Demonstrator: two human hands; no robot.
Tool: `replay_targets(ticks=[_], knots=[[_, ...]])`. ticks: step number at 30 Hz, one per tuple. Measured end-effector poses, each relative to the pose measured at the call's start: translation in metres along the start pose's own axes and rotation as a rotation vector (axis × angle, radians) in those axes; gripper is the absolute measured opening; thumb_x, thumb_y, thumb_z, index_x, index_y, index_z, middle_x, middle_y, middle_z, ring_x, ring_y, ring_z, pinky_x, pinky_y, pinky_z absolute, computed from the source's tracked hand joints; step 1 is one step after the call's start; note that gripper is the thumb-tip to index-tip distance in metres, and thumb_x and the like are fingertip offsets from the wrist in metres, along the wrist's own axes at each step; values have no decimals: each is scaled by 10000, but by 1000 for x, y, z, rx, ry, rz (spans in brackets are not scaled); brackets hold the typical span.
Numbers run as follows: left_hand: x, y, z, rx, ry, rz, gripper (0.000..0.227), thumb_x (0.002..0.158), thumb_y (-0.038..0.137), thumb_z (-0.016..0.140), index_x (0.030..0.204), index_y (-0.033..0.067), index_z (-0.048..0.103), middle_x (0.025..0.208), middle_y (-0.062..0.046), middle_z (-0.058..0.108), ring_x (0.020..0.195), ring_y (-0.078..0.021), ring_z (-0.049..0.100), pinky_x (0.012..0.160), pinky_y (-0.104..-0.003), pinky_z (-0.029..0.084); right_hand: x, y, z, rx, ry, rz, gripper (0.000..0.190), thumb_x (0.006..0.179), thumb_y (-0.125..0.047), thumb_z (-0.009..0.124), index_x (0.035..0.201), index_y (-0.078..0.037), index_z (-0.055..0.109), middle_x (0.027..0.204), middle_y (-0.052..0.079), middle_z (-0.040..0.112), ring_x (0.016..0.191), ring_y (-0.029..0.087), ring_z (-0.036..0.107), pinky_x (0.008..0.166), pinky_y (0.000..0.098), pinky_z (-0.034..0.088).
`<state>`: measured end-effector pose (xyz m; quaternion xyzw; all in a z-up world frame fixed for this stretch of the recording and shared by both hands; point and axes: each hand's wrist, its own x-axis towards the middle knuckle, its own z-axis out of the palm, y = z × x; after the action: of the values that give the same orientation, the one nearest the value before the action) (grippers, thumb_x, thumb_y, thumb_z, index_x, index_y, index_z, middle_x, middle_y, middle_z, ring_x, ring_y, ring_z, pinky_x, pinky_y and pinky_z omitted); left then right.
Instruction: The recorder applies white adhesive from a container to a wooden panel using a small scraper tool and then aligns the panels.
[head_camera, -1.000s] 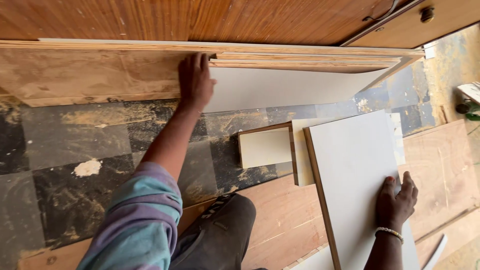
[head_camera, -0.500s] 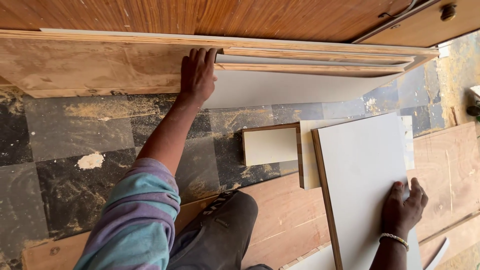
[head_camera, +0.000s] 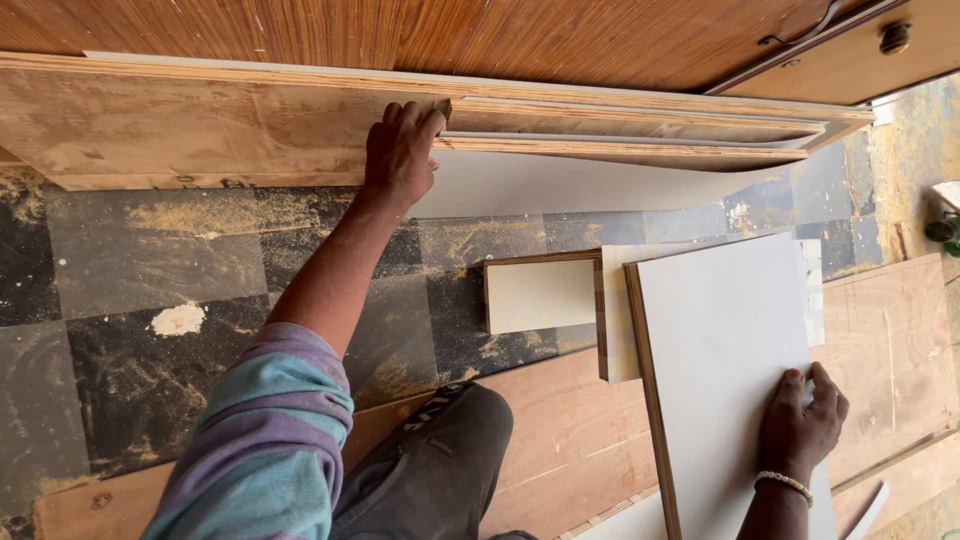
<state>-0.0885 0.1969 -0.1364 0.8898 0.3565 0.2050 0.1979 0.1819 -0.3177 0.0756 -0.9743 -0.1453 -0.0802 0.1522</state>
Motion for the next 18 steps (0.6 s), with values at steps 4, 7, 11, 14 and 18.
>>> replay_targets(ticks=[4,7,11,14,18], knots=[[13,2,-3,31,-109,-26,803,701,69,917,1381,106,490,1163,-135,619,1076,-286,578,790,-450,505,0,-1,0,-13,-13,38,441,1089,-328,582,1447,-70,602,1447,166,522,1315,330,522,1063,483,442],[22,10,-12,72,-239,-48,936,695,6,885,1486,108,396,1234,-159,613,1082,-293,588,799,-454,513,0,-1,1,-19,-13,33,445,1096,-335,577,1451,-68,601,1431,174,530,1305,332,531,1057,487,447],[30,21,-18,119,-397,-75,1051,754,-11,831,1616,143,251,1301,-173,601,1131,-304,580,838,-469,514,1,-4,0,-31,-22,44,459,1094,-348,566,1460,-73,599,1407,180,546,1283,336,544,1043,490,456],[29,17,-7,127,-392,-75,967,812,-1,796,1618,144,280,1277,-163,625,1180,-293,570,873,-480,504,0,-1,1,-33,-14,37,462,1103,-358,567,1462,-69,598,1404,185,547,1279,339,543,1041,493,448],[28,23,-20,130,-378,-75,930,794,1,794,1581,155,321,1289,-157,608,1197,-288,551,882,-488,487,1,-3,0,-21,-7,40,460,1099,-363,560,1453,-71,601,1394,182,555,1261,332,561,1035,483,466]])
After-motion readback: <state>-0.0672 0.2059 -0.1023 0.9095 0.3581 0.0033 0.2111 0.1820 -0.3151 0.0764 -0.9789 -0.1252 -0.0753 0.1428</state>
